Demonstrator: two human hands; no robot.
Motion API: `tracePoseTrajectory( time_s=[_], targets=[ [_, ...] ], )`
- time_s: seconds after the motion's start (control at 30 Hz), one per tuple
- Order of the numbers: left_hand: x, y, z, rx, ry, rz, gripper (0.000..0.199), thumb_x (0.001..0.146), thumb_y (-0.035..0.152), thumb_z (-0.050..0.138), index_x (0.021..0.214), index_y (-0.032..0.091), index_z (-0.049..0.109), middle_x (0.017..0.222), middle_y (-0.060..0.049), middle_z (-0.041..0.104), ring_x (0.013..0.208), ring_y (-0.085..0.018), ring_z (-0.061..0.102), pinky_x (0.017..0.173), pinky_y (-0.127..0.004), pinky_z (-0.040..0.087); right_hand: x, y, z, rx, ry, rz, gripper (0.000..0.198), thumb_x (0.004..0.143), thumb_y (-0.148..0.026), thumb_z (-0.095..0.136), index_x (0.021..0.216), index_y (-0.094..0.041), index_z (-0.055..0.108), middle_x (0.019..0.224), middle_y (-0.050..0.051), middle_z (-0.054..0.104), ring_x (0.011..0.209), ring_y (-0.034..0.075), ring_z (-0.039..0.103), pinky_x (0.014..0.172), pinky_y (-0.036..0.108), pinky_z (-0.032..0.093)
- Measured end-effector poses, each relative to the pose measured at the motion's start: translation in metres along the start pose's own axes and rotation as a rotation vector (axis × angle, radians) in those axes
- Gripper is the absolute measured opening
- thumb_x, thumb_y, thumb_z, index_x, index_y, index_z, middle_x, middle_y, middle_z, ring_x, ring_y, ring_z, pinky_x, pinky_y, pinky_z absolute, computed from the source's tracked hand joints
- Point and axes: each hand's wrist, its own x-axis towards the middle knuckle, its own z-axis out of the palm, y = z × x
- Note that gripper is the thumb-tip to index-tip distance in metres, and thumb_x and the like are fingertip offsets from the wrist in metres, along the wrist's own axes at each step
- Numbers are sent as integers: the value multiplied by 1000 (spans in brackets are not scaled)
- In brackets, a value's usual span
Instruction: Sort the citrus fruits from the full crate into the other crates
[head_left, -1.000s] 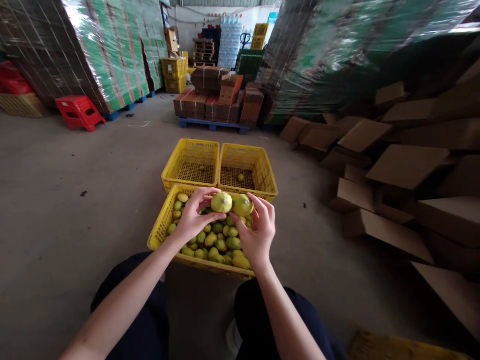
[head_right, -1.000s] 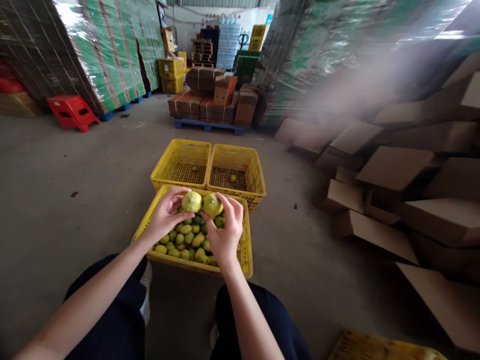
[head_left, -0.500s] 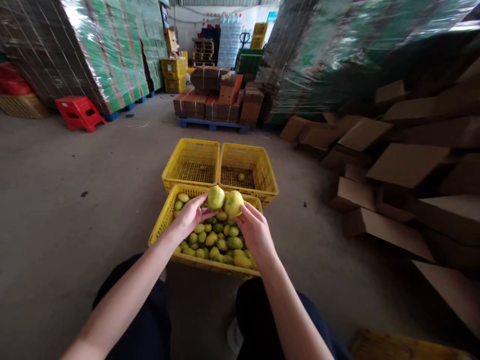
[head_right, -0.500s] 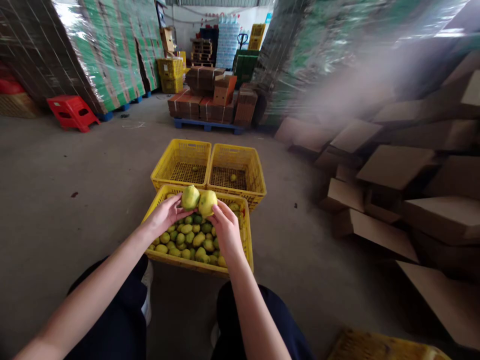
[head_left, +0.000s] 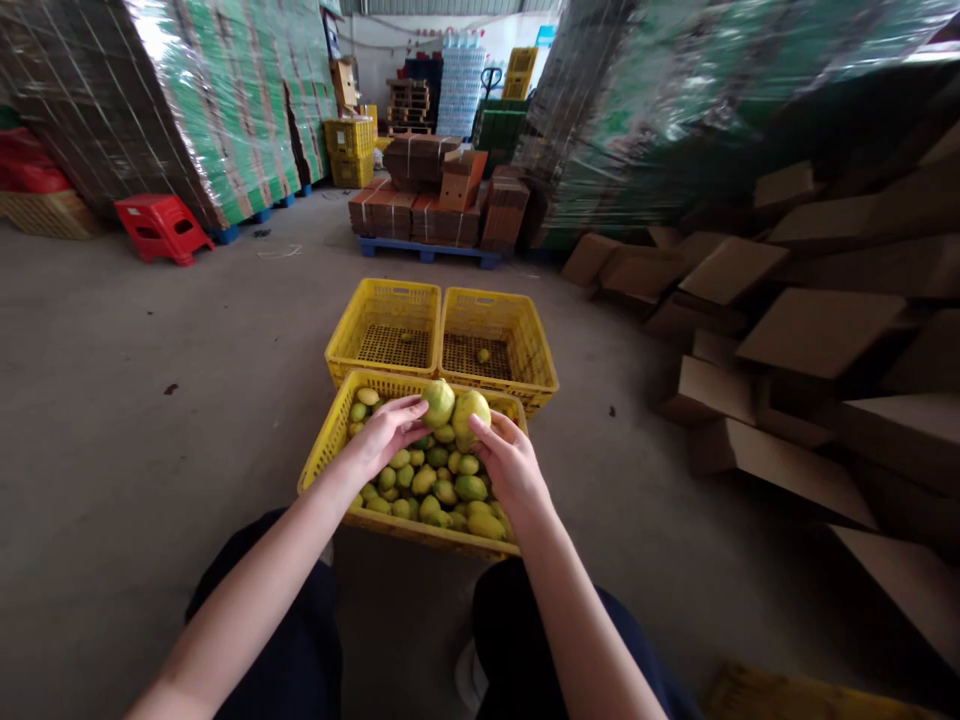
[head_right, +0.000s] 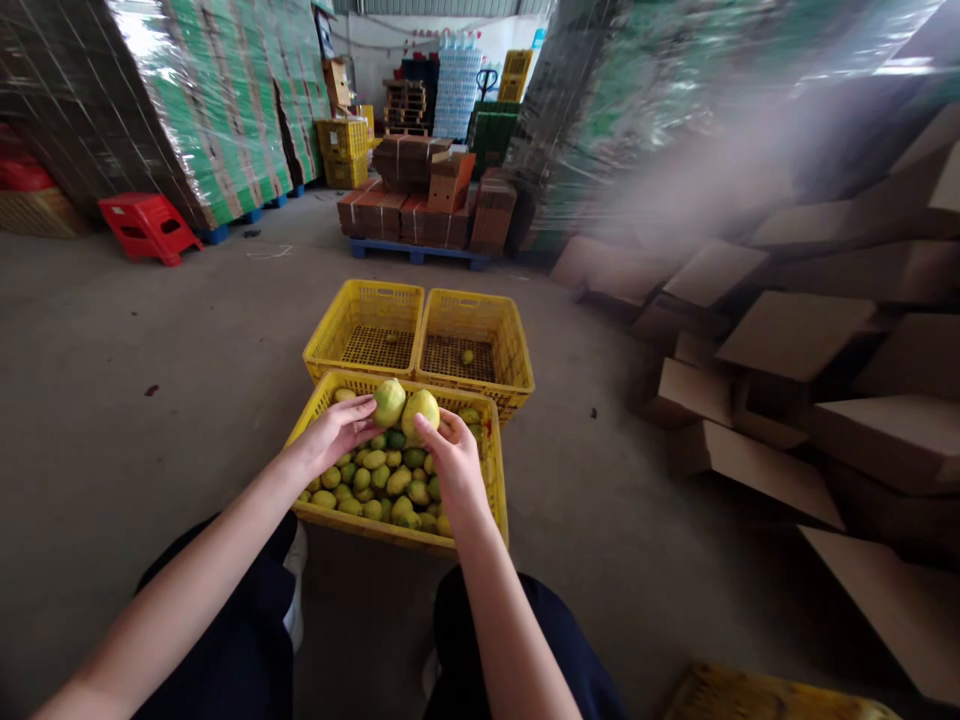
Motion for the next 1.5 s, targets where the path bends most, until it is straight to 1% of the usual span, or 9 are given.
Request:
tracePoseTrajectory(
  time_s=[0.1, 0.27, 0.47, 0.73, 0.9, 1.0, 1.13, 1.33, 1.5],
  targets=[
    [1, 0, -1, -32, 40, -6, 13, 81, 15, 67, 94, 13, 70, 93, -8, 74, 88, -19, 70, 89, -33, 54, 1, -3, -2, 40, -31, 8, 35, 57, -41, 86, 84, -21, 73, 78, 0, 71, 77, 17, 62, 70, 28, 45],
    [0, 2, 1, -23, 104, 24, 9, 85, 14, 63, 91, 14, 70, 93, -8, 72, 80, -16, 69, 88, -34, 56, -1, -7, -5, 55, -40, 52, 37, 57, -38, 85, 89, -23, 74, 77, -1, 70, 77, 15, 62, 70, 26, 46],
    [-3, 3, 5, 154, 107, 52, 18, 77, 18, 76, 95, 14, 74, 104, -9, 72, 96, -20, 66, 93, -35, 55, 0, -5, -3, 87, -27, 109, 39, 58, -40, 84, 92, -24, 73, 85, 1, 73, 78, 17, 65, 75, 29, 51],
    [-4, 0, 5, 113, 135, 13, 10, 84, 21, 69, 89, 13, 71, 94, -10, 74, 93, -22, 70, 94, -40, 54, -6, 0, 1, -138, -55, 18, 42, 65, -50, 79, 95, -21, 72, 98, 5, 73, 91, 23, 66, 74, 30, 51],
    [-6, 1, 6, 148, 61, 44, 18, 80, 24, 73, 96, 14, 74, 105, -10, 74, 102, -22, 67, 98, -37, 53, -4, -1, 0, -88, 19, 6, 41, 61, -48, 82, 91, -21, 71, 88, 3, 74, 86, 20, 67, 71, 28, 50],
    [-6, 2, 4, 170, 47, 56, 22, 76, 21, 77, 96, 15, 73, 107, -8, 73, 105, -22, 66, 96, -35, 54, -2, -3, 0, -25, -10, 33, 38, 59, -48, 83, 83, -20, 71, 85, 3, 73, 83, 19, 66, 69, 27, 50],
    [-4, 1, -2, 98, 72, 62, 12, 79, 20, 72, 91, 15, 72, 98, -7, 73, 94, -19, 68, 90, -34, 56, -2, -8, -1, 67, -65, 62, 37, 59, -46, 84, 82, -20, 71, 84, 3, 72, 79, 17, 65, 68, 26, 51],
    [-2, 2, 2, 17, 117, 32, 9, 81, 14, 67, 87, 13, 73, 89, -8, 74, 83, -16, 69, 87, -31, 56, 0, -8, -6, 141, -22, 102, 40, 57, -43, 85, 90, -25, 70, 79, -2, 71, 70, 16, 65, 71, 31, 54],
    [-5, 3, 6, 117, 20, 25, 19, 80, 29, 75, 92, 14, 75, 101, -10, 74, 100, -22, 67, 99, -38, 51, -1, -6, -3, 42, -33, 81, 40, 61, -49, 83, 91, -24, 73, 87, 1, 72, 77, 17, 65, 73, 30, 53]
  ],
)
